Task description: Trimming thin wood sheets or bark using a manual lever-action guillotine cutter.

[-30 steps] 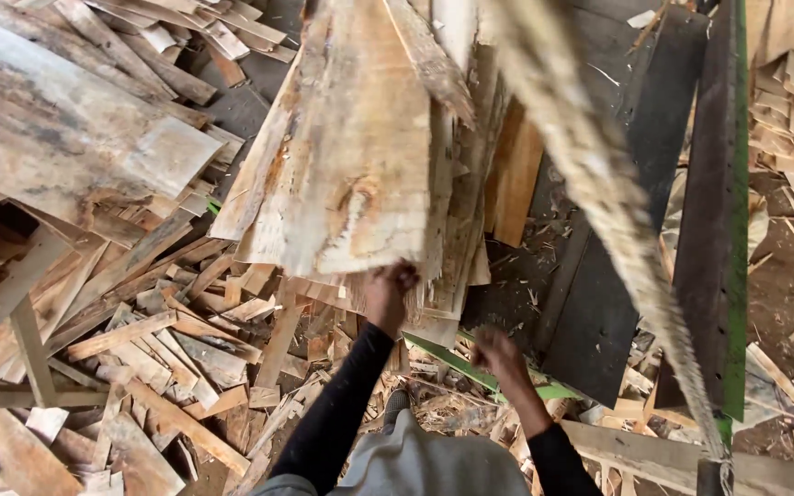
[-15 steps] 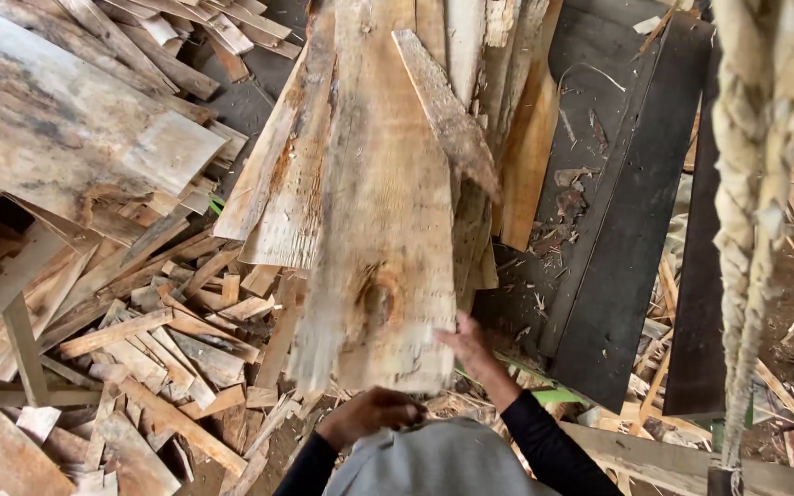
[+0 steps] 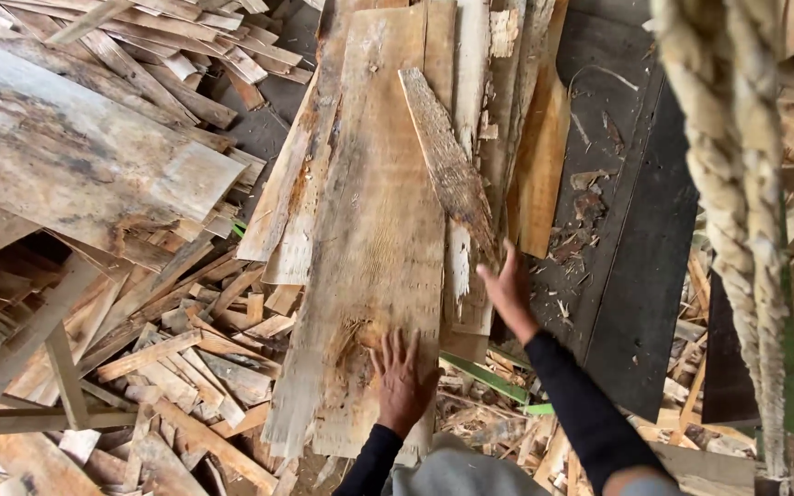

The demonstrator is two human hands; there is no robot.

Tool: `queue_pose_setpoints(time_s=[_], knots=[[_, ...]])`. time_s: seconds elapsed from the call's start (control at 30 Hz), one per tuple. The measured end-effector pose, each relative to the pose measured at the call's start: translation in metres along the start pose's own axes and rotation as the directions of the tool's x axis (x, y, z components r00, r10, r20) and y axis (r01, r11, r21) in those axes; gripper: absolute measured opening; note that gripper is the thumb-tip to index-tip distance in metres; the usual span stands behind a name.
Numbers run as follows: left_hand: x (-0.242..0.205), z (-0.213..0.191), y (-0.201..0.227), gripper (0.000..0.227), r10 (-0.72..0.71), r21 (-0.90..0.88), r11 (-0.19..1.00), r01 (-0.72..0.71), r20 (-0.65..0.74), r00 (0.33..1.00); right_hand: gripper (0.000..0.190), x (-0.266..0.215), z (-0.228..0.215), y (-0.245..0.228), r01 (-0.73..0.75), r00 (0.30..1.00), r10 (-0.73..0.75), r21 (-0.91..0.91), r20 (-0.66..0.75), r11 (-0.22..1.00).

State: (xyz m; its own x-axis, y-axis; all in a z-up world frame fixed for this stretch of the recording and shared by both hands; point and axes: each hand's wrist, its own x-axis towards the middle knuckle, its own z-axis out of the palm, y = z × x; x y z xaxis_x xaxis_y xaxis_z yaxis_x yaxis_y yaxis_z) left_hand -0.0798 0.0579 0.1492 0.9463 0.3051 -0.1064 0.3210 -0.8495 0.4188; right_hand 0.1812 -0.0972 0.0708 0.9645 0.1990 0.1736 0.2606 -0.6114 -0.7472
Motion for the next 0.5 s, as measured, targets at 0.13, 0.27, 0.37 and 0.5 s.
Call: queue_pose_setpoints(time_s=[0.13, 0.27, 0.37, 0.5], knots=[[-0.01, -0.005, -0.047, 0.088, -0.03, -0.111, 0.994, 0.007, -0.208, 0.978, 0.097, 0.058, 0.035, 0.033, -0.13, 0.989, 0.127, 0.028, 0.08, 0.991], [-0.022, -0.035, -0.063, 0.066, -0.225, -0.36, 0.927, 0.108, -0.302, 0.926, 0.082, 0.088, 0.064, 0.047, -0.352, 0.929, 0.345, 0.032, 0.138, 0.935], [-0.032, -0.031, -0.086, 0.052, -0.387, -0.494, 0.845, 0.206, -0.3, 0.872, 0.053, 0.089, 0.057, 0.031, -0.483, 0.873, 0.465, 0.142, 0.146, 0.864], [-0.037, -0.041, -0.11, 0.042, -0.419, -0.507, 0.849, 0.146, -0.48, 0.771, 0.024, 0.062, 0.026, 0.019, -0.481, 0.868, 0.492, 0.361, 0.068, 0.799]])
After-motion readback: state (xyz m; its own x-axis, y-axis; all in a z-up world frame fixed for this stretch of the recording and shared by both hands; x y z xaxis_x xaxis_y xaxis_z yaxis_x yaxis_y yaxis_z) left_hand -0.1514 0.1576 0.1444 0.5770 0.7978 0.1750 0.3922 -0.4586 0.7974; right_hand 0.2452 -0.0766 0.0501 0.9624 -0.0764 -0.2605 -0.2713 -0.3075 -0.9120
